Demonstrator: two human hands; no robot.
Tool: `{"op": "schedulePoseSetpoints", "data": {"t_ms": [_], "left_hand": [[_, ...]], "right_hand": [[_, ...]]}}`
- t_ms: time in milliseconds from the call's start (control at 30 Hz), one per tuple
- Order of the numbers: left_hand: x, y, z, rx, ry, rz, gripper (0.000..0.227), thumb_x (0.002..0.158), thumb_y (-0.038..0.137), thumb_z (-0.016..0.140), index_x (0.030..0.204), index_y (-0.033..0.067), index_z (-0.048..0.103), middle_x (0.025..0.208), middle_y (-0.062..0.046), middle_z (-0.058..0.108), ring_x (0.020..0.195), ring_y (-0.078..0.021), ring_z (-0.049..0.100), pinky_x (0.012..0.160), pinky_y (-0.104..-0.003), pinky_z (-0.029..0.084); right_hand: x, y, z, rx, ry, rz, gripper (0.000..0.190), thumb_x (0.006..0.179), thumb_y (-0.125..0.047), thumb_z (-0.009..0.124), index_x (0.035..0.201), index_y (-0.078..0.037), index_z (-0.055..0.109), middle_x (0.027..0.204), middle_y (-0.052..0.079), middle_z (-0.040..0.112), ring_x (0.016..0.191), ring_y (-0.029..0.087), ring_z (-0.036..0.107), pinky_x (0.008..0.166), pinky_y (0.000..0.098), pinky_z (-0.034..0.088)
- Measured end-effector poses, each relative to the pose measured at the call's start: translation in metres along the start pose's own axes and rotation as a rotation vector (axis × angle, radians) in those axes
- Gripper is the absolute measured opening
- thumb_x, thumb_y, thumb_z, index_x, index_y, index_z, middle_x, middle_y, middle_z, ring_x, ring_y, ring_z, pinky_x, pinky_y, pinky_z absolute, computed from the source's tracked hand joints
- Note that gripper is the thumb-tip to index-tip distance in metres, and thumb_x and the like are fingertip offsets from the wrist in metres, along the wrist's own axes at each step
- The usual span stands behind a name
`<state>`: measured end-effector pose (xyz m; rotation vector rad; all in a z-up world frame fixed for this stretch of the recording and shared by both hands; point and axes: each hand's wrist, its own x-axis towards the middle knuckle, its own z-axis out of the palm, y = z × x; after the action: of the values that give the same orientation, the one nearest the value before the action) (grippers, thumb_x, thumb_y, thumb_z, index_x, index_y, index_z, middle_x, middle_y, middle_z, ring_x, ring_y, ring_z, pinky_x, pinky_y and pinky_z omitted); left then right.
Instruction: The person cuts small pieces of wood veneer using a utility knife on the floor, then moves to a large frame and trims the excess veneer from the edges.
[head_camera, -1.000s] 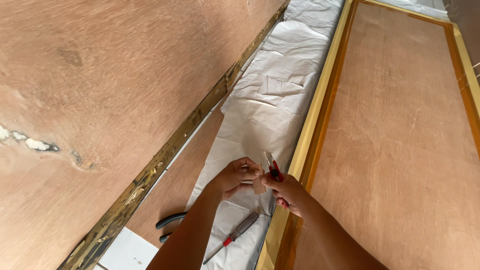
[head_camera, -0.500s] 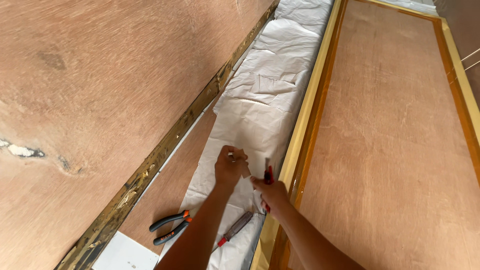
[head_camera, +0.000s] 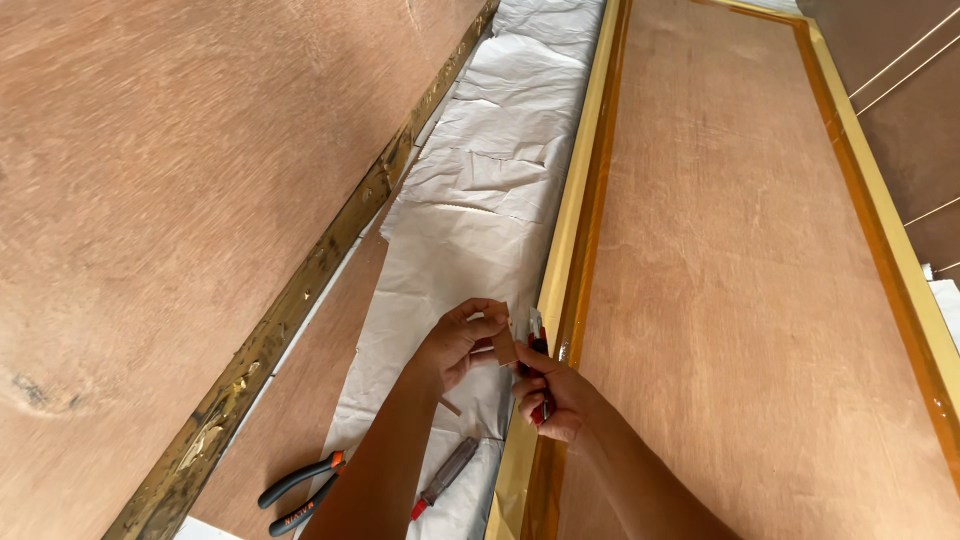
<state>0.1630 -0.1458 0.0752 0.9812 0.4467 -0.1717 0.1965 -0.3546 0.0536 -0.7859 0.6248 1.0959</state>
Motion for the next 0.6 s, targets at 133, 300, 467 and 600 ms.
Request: {"op": "schedulePoseSetpoints", "data": {"t_ms": [133,300,467,600], "left_hand": [[-0.004,-0.007,-0.010,-0.154,-0.056,-0.054,0.024,0.097,0.007,0.085,0.119,0.0113,0.078,0.112,-0.010,0.077,0.102,-0.0306,0.077,0.093,-0.053,0.072],[-0.032,-0.004,-0.026,0.177,0.020,-0.074,0.029,0.101,0.014,0.079,0.130,0.0183,0.083,0.121,-0.002,0.085,0.116,-0.0215,0.079,0.106,-0.046,0.062],[-0.035,-0.017,-0.035,0.142,0.055,-0.086,0.039,0.090,0.012,0.094,0.127,0.0098,0.082,0.113,-0.008,0.081,0.107,-0.0237,0.079,0.102,-0.044,0.066],[-0.033,-0.022,-0.028,-0.178,-0.077,-0.114,0.029,0.094,0.004,0.092,0.118,0.0073,0.077,0.101,-0.006,0.076,0.093,-0.0202,0.082,0.086,-0.032,0.071]], "right_hand": [[0.010,0.010,0.000,0.066,-0.048,0.034,0.028,0.104,-0.039,0.085,0.098,-0.015,0.071,0.079,-0.010,0.065,0.053,-0.004,0.046,0.042,0.0120,0.040],[-0.006,0.032,0.028,-0.143,0.210,-0.256,0.044,0.100,-0.056,0.088,0.084,-0.024,0.063,0.072,-0.011,0.058,0.052,0.001,0.041,0.046,0.0194,0.034],[-0.029,0.029,0.049,-0.269,0.110,-0.306,0.038,0.094,-0.039,0.095,0.108,-0.015,0.069,0.098,-0.004,0.072,0.055,0.001,0.045,0.043,0.0168,0.043],[-0.026,0.023,0.044,-0.159,-0.033,-0.194,0.044,0.099,-0.042,0.097,0.094,-0.016,0.062,0.076,-0.011,0.050,0.057,-0.001,0.045,0.046,0.0131,0.041]]}}
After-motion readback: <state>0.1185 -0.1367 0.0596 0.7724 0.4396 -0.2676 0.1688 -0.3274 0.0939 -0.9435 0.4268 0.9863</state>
